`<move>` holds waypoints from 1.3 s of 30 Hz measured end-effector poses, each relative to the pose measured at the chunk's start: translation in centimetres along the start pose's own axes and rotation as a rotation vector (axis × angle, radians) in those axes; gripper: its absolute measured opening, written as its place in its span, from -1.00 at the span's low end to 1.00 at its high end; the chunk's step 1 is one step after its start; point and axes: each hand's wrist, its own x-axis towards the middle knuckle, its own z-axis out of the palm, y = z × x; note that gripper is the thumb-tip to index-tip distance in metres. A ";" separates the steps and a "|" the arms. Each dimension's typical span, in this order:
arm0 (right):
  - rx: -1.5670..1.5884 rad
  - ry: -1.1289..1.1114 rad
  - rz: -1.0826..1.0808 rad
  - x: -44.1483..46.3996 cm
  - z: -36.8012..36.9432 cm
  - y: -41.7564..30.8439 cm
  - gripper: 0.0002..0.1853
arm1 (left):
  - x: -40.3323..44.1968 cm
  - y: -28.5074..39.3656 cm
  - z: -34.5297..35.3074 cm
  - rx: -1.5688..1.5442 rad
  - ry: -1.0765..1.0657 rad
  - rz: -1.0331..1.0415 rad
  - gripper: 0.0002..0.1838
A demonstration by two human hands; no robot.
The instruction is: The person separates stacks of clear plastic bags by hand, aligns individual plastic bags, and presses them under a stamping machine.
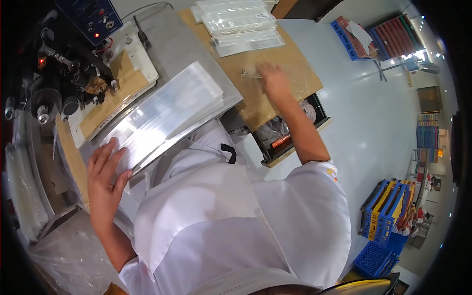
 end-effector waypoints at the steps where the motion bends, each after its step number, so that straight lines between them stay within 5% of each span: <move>1: 0.046 -0.020 0.034 -1.3 1.0 -0.4 -0.56 | 0.0 0.2 0.0 0.012 -0.005 -0.001 -0.54; 6: 0.196 -0.052 0.109 -3.1 1.9 -0.9 -0.55 | 0.4 1.0 -0.6 0.026 0.031 0.052 -0.67; 9: 0.256 0.286 0.100 -1.3 0.6 -0.7 -0.53 | 0.3 0.6 -1.1 0.022 0.092 0.057 -0.72; 12: 0.766 0.513 0.185 2.7 -8.0 -5.0 -0.58 | 0.3 1.0 -1.6 0.168 0.233 0.112 -0.71; 14: 1.405 0.418 0.158 4.3 -14.2 -10.2 -0.65 | 0.6 1.5 -2.6 0.290 0.386 0.197 -0.68; 19: 1.233 -0.246 -0.412 6.5 -22.2 -18.9 -0.63 | 0.0 1.6 -4.7 0.212 0.578 0.355 -0.66; 22: 1.446 -0.689 -0.199 7.9 -20.9 -22.7 -0.62 | -0.9 4.0 -5.7 0.071 0.603 0.442 -0.71; 25: 1.720 -0.947 -0.285 6.9 -18.9 -25.8 -0.62 | -2.1 4.4 -4.9 -0.065 0.582 0.483 -0.74; 29: 1.791 -0.699 -0.141 4.7 -19.7 -27.2 -0.80 | -3.1 4.3 -2.5 -0.616 0.843 0.237 -0.69; 32: 1.909 -0.297 -0.292 2.3 -19.5 -28.5 -0.86 | -3.0 2.1 -1.5 -1.280 0.720 -0.046 -0.73; 34: 1.761 -0.239 -0.342 0.9 -19.0 -28.9 -0.87 | -2.6 0.6 0.1 -1.476 0.632 -0.200 -0.84; 36: 1.615 -0.208 -0.288 0.9 -18.3 -29.3 -0.89 | -3.2 2.8 0.2 -1.071 0.609 0.008 -0.94; 39: 1.293 -0.081 -0.536 0.6 -18.3 -29.8 -0.91 | -2.7 5.6 -1.5 -0.560 0.342 0.303 -0.96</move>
